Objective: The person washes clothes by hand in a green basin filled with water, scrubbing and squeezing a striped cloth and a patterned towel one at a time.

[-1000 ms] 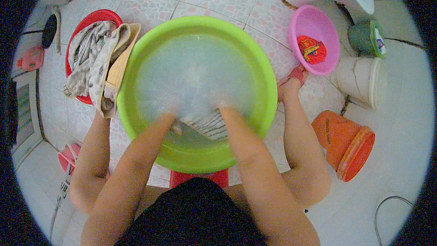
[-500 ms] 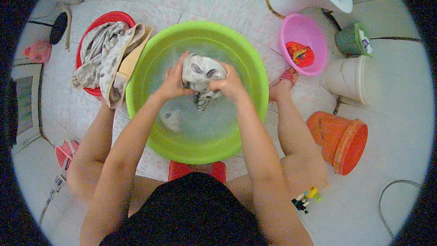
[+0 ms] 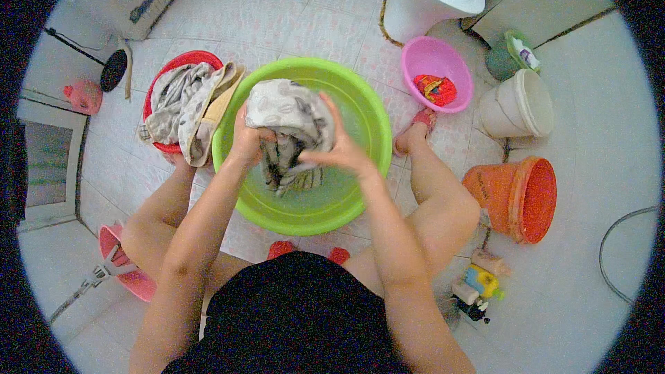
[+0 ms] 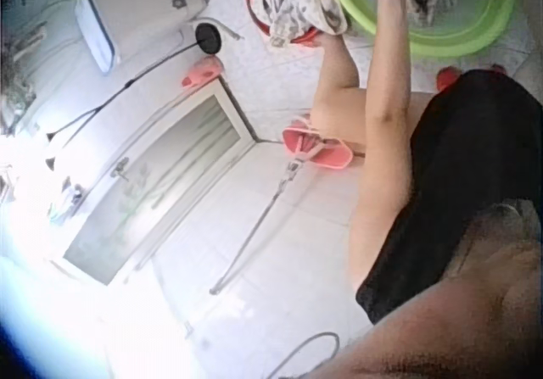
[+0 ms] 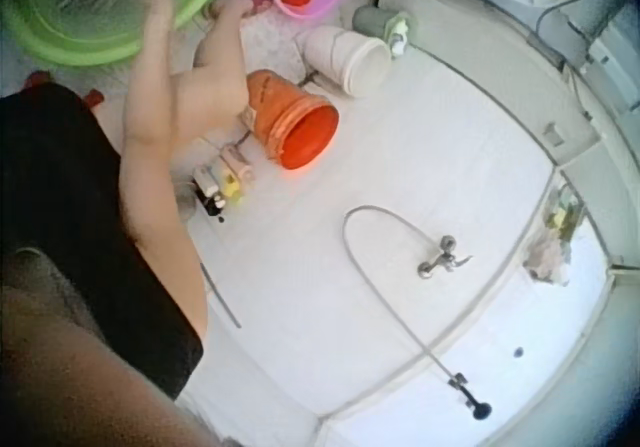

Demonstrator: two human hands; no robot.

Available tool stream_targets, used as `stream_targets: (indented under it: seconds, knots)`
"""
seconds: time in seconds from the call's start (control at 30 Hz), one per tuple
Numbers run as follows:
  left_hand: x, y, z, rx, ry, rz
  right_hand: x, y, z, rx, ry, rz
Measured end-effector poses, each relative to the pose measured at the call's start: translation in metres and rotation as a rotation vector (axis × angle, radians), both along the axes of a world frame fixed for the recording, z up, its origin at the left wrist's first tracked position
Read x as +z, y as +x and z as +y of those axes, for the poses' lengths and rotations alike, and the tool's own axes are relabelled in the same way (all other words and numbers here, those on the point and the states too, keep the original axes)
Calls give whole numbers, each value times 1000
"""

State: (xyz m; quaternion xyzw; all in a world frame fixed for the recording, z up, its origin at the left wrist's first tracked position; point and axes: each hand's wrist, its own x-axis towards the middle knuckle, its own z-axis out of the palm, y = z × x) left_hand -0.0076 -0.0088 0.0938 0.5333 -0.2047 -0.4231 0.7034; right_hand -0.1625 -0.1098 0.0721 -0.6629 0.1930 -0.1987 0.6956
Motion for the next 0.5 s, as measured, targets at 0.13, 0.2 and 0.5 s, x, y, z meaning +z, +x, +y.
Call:
stream_targets:
  seconds: [0.13,0.2,0.5]
  knots:
    - [32,-23,-7,59,-99,180,-18,11,38,-44,-216,80]
    - [41,-29,-9,91,-68,86,-24,19,42,-78,-172,69]
    - [62,-1,-17,-478,114,-242,-32,17,21,-216,193,-40]
